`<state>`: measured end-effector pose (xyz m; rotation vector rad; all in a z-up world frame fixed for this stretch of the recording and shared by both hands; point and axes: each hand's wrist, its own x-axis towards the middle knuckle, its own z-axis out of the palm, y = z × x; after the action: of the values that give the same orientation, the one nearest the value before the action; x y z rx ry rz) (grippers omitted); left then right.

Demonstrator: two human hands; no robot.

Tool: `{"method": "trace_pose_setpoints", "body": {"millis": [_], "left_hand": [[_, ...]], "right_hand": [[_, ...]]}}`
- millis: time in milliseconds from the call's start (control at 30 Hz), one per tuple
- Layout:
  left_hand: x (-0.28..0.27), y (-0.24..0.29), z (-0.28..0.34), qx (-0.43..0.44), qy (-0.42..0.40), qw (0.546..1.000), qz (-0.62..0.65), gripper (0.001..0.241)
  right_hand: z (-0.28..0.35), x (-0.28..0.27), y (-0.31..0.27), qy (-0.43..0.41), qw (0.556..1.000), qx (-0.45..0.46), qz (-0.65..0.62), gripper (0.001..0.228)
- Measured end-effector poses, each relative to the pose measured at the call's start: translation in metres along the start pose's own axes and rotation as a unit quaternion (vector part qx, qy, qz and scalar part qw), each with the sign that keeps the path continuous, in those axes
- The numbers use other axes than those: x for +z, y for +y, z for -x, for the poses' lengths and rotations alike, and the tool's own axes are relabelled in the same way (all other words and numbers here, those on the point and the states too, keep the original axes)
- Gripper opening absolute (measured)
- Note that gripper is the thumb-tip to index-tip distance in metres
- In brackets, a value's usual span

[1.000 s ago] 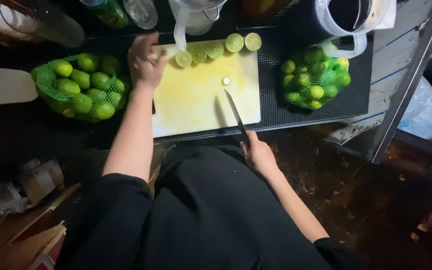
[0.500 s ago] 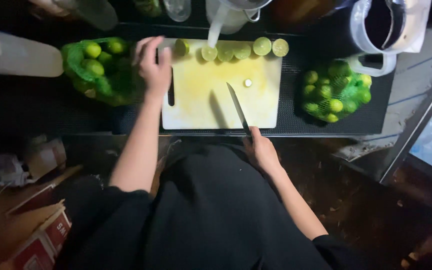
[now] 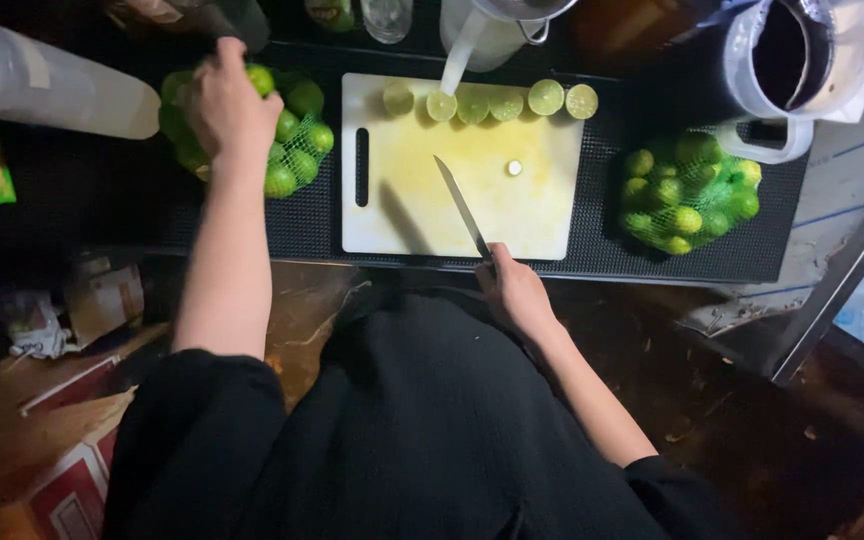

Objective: Slicing limes on a cutting board using a knife

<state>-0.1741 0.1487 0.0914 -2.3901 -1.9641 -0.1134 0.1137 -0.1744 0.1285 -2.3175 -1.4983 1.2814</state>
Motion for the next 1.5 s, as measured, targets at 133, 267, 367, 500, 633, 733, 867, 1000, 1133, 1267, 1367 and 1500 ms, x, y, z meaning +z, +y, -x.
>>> {"method": "trace_pose_setpoints", "body": {"millis": [133, 267, 367, 500, 633, 733, 867, 1000, 1133, 1267, 1367, 1500], "left_hand": [[-0.05, 0.018, 0.03, -0.011, 0.121, 0.967, 0.222, 0.043], [-0.003, 0.085, 0.084, 0.022, 0.108, 0.812, 0.574, 0.03], [0.079, 0.12, 0.122, 0.15, 0.112, 0.845, 0.502, 0.042], [0.12, 0.131, 0.144, 0.158, 0.158, 0.845, 0.487, 0.05], [0.129, 0.126, 0.15, 0.15, 0.162, 0.874, 0.432, 0.047], [0.134, 0.129, 0.146, 0.151, 0.173, 0.879, 0.418, 0.047], [0.121, 0.129, 0.147, 0.137, 0.173, 0.89, 0.4, 0.041], [0.13, 0.128, 0.155, 0.131, 0.157, 0.862, 0.463, 0.033], [0.081, 0.118, 0.135, 0.111, 0.121, 0.871, 0.463, 0.044], [0.077, 0.125, 0.141, 0.075, 0.046, 0.856, 0.509, 0.051], [0.053, 0.125, 0.134, 0.115, 0.051, 0.884, 0.45, 0.063], [0.052, 0.139, 0.135, 0.151, 0.014, 0.889, 0.433, 0.076]], "right_hand": [[0.007, -0.006, 0.001, 0.004, 1.0, 0.019, -0.021, 0.028], [0.006, 0.001, 0.015, -0.001, 0.999, 0.04, 0.006, 0.033], [0.006, -0.002, 0.014, 0.002, 1.0, 0.023, 0.02, 0.033], [0.003, -0.002, 0.009, -0.001, 0.999, 0.012, 0.039, 0.029], [0.004, -0.002, -0.002, -0.017, 0.997, -0.008, 0.079, 0.026], [0.002, -0.008, -0.009, -0.035, 0.994, -0.021, 0.102, 0.024], [-0.023, 0.008, -0.01, -0.073, 0.99, -0.021, 0.121, 0.025], [-0.062, 0.009, -0.033, -0.104, 0.989, -0.032, 0.098, 0.022], [-0.053, 0.005, -0.029, -0.092, 0.987, -0.064, 0.113, 0.025], [-0.013, -0.015, -0.017, -0.11, 0.992, -0.033, 0.06, 0.035], [-0.009, -0.011, 0.01, -0.088, 0.988, -0.021, 0.122, 0.035], [0.003, -0.028, 0.001, -0.087, 0.989, -0.037, 0.109, 0.032]]}}
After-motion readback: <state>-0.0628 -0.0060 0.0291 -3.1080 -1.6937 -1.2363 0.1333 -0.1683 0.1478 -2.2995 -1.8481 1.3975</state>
